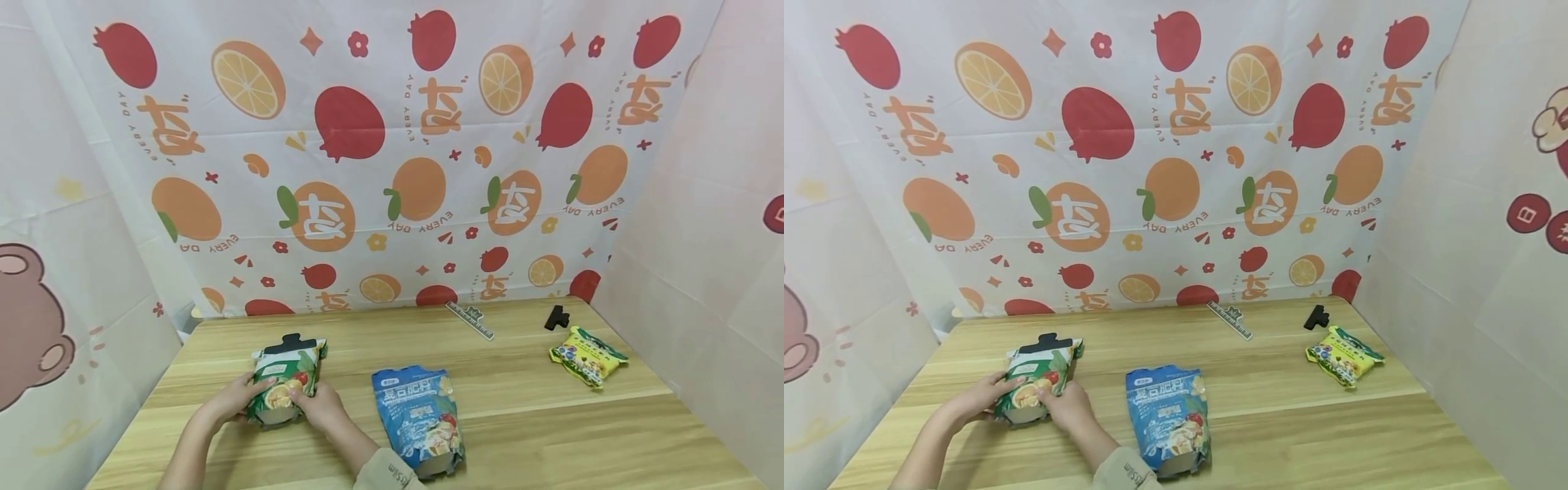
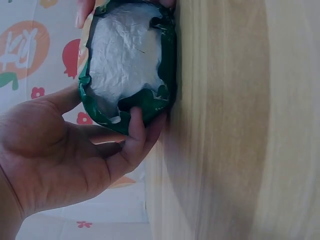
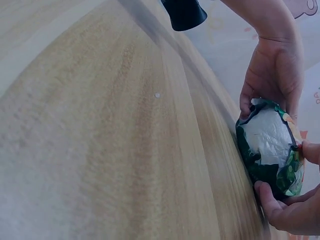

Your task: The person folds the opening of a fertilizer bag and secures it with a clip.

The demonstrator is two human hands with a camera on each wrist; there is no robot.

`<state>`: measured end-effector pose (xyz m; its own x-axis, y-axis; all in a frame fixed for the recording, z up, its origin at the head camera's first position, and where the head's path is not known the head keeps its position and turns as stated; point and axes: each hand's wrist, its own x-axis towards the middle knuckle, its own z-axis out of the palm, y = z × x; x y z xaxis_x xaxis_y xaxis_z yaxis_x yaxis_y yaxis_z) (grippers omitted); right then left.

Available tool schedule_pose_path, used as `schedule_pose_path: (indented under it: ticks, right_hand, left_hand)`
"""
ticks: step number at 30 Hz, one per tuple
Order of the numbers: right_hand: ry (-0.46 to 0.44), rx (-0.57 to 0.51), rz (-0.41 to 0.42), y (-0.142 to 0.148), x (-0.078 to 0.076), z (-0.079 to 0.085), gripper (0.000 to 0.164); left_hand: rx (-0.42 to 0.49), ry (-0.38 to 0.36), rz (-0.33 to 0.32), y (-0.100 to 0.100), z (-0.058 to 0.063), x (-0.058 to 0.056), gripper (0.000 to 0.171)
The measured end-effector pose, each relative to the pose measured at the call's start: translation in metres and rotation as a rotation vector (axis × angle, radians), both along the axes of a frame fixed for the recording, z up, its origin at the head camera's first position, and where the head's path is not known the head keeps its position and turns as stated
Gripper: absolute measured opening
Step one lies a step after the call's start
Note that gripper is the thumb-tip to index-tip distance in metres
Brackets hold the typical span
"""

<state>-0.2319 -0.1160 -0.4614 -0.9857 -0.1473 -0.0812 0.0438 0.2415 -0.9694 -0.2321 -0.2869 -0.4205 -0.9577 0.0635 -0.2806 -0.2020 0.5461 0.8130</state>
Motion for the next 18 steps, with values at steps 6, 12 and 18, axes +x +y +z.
schedule_pose_path:
  ticks: [6, 12, 18]
  right_hand:
    - [0.012, 0.021, -0.001, -0.0034, -0.0012, -0.0011, 0.037]
    - [0.011, 0.036, -0.007, -0.0047, -0.0013, -0.0021, 0.038]
    - [0.047, 0.113, -0.023, -0.0004, -0.0023, 0.0065, 0.041]
  left_hand:
    - [-0.021, 0.005, 0.007, -0.0020, 0.0005, -0.0009, 0.070]
    - [-0.052, 0.013, 0.002, -0.0029, 0.0011, -0.0016, 0.069]
    - [-0.099, 0.035, -0.010, -0.0016, -0.0005, -0.0029, 0.071]
